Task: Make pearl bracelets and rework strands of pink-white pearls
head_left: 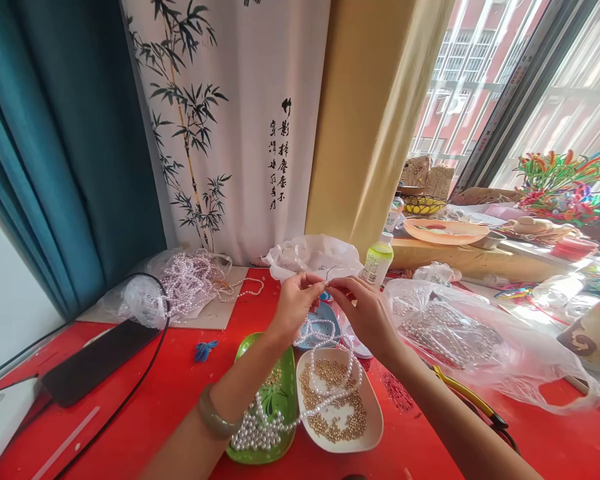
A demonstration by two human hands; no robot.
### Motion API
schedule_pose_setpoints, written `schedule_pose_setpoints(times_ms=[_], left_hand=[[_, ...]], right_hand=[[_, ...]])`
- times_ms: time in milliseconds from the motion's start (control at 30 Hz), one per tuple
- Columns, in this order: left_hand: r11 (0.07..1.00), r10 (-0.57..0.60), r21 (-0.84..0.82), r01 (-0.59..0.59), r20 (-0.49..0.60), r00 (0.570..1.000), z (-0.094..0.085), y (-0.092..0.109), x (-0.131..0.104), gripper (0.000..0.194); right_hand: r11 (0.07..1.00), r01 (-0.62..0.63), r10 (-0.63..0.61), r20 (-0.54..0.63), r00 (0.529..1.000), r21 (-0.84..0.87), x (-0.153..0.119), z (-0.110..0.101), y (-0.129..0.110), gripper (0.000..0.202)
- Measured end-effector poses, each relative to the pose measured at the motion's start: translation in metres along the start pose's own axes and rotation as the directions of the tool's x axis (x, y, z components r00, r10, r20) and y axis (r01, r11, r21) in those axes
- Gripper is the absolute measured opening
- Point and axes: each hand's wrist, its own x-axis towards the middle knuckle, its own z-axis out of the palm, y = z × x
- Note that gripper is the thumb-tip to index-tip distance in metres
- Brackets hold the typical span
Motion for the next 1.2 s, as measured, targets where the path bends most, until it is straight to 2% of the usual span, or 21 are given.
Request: schedule_pose_setpoints(times_ms=[167, 267, 400, 500, 667, 767, 833, 900, 1067, 1200], left_hand=[[1.000, -0.011, -0.022, 0.011, -0.009, 1.000, 0.001, -0.001, -0.001, 0.023], [0.998, -0.051, -0.031, 0.051, -0.001, 0.999, 0.002, -0.002, -0.003, 0.025], [0.995, -0.076, -0.056, 0.078, 0.038, 0.996, 0.000, 0.000, -0.003, 0.024], [0.997, -0.077, 0.007, 0.077, 0.092, 0.993, -0.004, 0.005, -0.002, 0.022], [0.992, -0.116, 0.079, 0.101, 0.212, 0.970, -0.004, 0.019, -0.008, 0.023], [0.987, -0.155, 0.055, 0.148, 0.181, 0.971, 0.000, 0.020, -0.012, 0.023], [0.986, -0.167, 0.035, 0.164, 0.128, 0.978, 0.002, 0.017, -0.011, 0.024], [0.990, -0.134, 0.043, 0.131, 0.099, 0.986, 0.003, 0.013, -0.010, 0.022], [0.994, -0.019, 0.113, 0.010, 0.085, 0.996, 0.000, 0.005, -0.005, 0.017], [0.985, 0.026, 0.170, -0.040, 0.080, 0.996, -0.003, 0.000, -0.003, 0.017]], right_hand=[[0.997, 0.055, -0.056, -0.015, 0.998, -0.047, -0.001, 0.002, 0.004, 0.019], [0.998, 0.028, -0.029, -0.039, 0.999, -0.051, -0.002, 0.004, 0.005, 0.017], [0.996, -0.080, 0.082, -0.064, 0.995, 0.034, -0.001, 0.007, 0.002, 0.011], [0.977, -0.159, 0.166, -0.034, 0.986, 0.142, 0.003, 0.007, 0.002, 0.010], [0.908, -0.298, 0.318, -0.023, 0.948, 0.294, 0.007, 0.002, 0.023, 0.011], [0.861, -0.339, 0.379, -0.036, 0.925, 0.379, 0.003, -0.001, 0.033, 0.015], [0.859, -0.322, 0.366, -0.036, 0.930, 0.398, -0.001, -0.002, 0.031, 0.018], [0.889, -0.270, 0.308, -0.046, 0.950, 0.371, -0.004, -0.004, 0.023, 0.018], [0.984, -0.090, 0.097, -0.038, 0.995, 0.154, -0.007, -0.007, 0.003, 0.016], [0.993, -0.069, 0.070, 0.000, 0.998, 0.094, -0.007, -0.006, 0.005, 0.015]])
